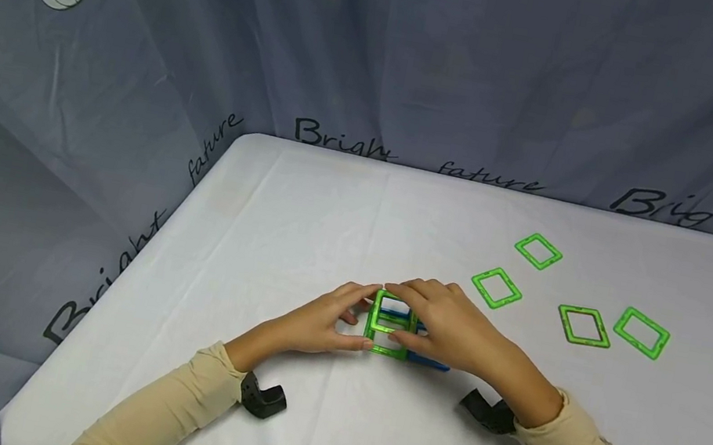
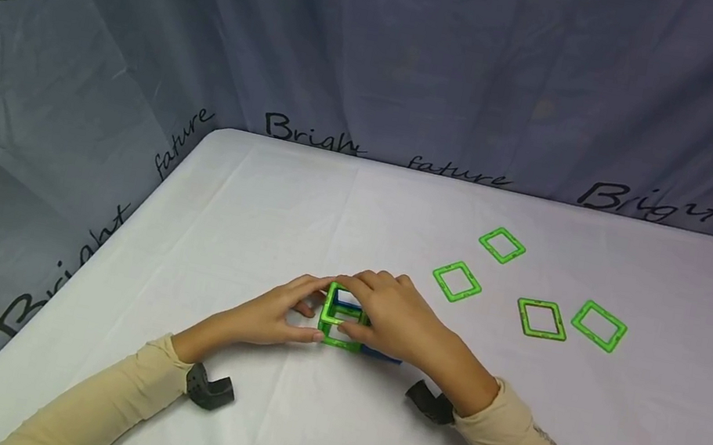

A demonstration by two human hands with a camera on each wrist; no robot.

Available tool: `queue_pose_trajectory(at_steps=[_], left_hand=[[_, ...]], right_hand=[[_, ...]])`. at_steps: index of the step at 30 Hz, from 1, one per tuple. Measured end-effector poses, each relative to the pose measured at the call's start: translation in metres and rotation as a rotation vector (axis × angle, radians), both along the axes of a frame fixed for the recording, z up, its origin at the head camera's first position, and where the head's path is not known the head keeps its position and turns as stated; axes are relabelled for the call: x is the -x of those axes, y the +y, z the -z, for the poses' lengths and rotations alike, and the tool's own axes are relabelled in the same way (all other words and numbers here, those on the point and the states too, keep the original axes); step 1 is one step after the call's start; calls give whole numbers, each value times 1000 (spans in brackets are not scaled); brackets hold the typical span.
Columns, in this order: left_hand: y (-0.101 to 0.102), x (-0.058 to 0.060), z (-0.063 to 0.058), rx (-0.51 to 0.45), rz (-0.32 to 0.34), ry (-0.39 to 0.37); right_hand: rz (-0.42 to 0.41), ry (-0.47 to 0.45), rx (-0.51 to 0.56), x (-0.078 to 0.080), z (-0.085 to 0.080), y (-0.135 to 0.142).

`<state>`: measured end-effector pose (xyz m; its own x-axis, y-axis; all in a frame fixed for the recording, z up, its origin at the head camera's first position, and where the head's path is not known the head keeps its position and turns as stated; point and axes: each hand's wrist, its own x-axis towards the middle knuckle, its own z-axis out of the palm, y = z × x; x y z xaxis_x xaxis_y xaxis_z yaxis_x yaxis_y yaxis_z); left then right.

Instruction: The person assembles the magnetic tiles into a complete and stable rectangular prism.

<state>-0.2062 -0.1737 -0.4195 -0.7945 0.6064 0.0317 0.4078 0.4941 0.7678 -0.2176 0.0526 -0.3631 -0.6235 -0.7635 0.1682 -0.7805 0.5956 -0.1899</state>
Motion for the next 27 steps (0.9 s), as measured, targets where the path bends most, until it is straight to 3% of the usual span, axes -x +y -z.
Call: queue_pose_trajectory(at_steps=[12,27], left_hand=[[1,2,1,-11,-11,-18],[1,3,3,1,-18,-13]], right_hand=[[40,-90,37,8,0,25],[277,-212,63,32,-5,81]])
